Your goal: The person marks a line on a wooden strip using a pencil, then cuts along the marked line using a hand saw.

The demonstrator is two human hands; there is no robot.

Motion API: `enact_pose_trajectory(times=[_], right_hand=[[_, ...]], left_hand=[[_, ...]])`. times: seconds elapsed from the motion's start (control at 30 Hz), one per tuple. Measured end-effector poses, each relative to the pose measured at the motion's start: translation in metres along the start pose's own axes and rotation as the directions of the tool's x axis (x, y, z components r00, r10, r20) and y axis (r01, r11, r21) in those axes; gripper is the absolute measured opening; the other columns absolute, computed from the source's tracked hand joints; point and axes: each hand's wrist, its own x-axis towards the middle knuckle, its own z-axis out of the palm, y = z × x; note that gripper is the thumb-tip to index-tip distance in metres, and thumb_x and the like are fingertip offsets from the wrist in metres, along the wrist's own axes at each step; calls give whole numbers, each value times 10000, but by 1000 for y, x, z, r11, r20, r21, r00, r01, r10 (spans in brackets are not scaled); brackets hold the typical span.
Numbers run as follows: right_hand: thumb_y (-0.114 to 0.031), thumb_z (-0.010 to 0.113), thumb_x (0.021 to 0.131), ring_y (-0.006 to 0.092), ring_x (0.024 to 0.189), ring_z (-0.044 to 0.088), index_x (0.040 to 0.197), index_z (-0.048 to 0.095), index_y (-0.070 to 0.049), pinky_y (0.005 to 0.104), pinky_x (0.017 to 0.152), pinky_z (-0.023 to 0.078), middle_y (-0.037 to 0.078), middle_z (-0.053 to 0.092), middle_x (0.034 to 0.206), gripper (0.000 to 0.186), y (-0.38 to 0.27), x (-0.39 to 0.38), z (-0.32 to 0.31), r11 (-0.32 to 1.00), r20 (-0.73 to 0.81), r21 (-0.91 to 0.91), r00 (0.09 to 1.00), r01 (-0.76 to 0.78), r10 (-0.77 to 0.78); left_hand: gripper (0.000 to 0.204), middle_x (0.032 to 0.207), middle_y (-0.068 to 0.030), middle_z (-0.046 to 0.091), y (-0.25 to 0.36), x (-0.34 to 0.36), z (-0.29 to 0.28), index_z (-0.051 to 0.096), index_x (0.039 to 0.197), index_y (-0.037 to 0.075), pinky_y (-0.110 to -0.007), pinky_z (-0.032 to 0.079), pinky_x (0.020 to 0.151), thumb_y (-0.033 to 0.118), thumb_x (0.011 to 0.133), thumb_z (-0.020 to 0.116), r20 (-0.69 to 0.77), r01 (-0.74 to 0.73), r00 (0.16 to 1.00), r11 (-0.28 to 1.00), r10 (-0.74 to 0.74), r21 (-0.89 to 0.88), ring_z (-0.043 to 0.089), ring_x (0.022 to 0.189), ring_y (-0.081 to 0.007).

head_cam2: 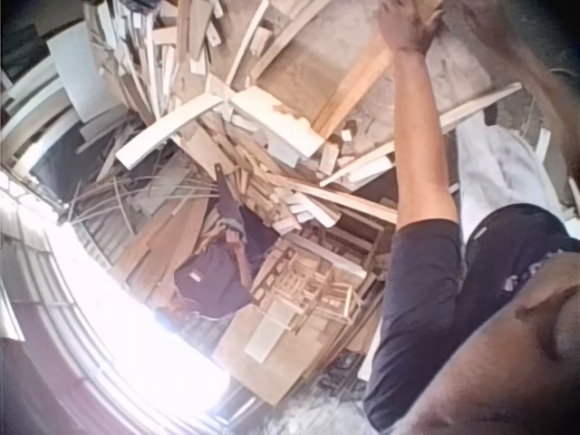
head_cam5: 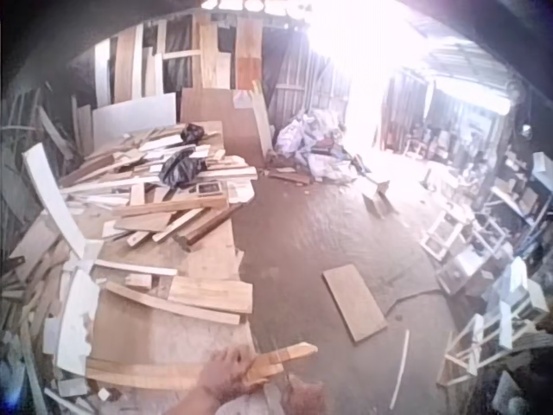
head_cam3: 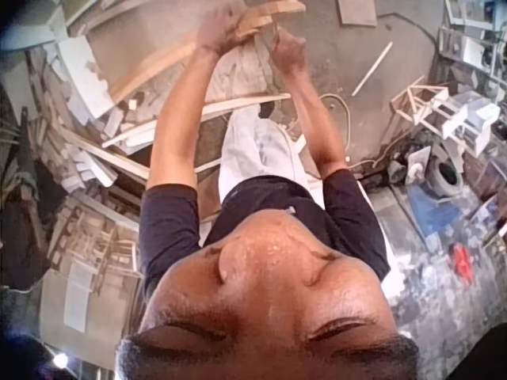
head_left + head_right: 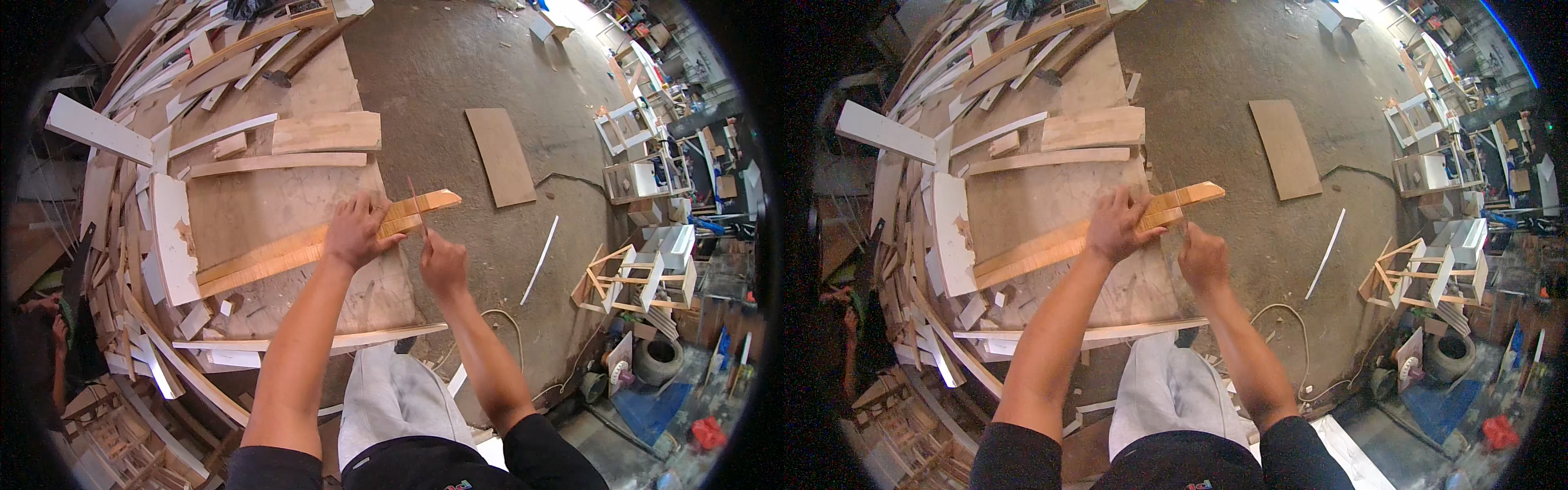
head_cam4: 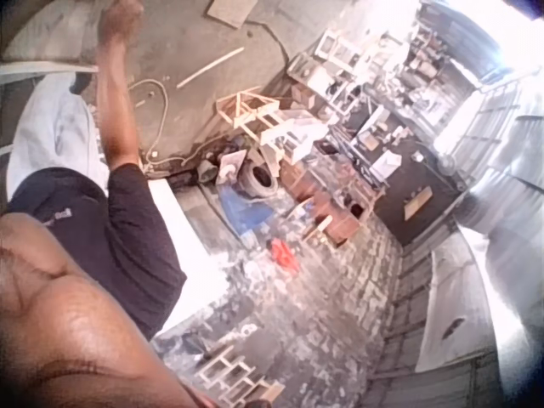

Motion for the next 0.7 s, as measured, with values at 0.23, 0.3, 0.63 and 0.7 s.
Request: enact_pose_trajectory(times=[0.23,0.3,0.63,0.7], right_hand=[[-100,578,994,454,711,692,875,647,-29,520,576,529,265,657,735,155,-5,-4,-10,999,-6,28,1000,-30,30],[-100,586,994,453,707,692,876,656,-28,517,572,526,268,656,741,154,-3,2,-7,999,-10,30,1000,-23,23],[-100,608,972,467,724,688,912,686,-31,515,590,531,271,652,744,119,-4,1,-1,999,-37,23,998,-50,50],[-98,608,972,467,729,688,916,686,-27,518,593,530,272,651,744,119,-7,0,1,998,-19,17,998,-66,67]], left_hand=[[700,1110,-154,571,2,-2,0,655,1319,134,-479,490,891,655,856,714,21,30,999,998,-29,-50,611,991,-353],[693,1110,-153,572,3,-1,-3,658,1312,132,-477,491,892,649,855,720,23,21,1000,998,-19,-58,612,991,-351],[678,1116,-140,580,4,2,-2,662,1291,120,-451,485,926,626,846,739,10,15,1000,999,-15,-39,597,1068,-328],[681,1118,-138,585,2,0,-1,664,1288,117,-446,481,941,634,851,732,20,24,1000,999,-24,-33,593,1094,-320]])
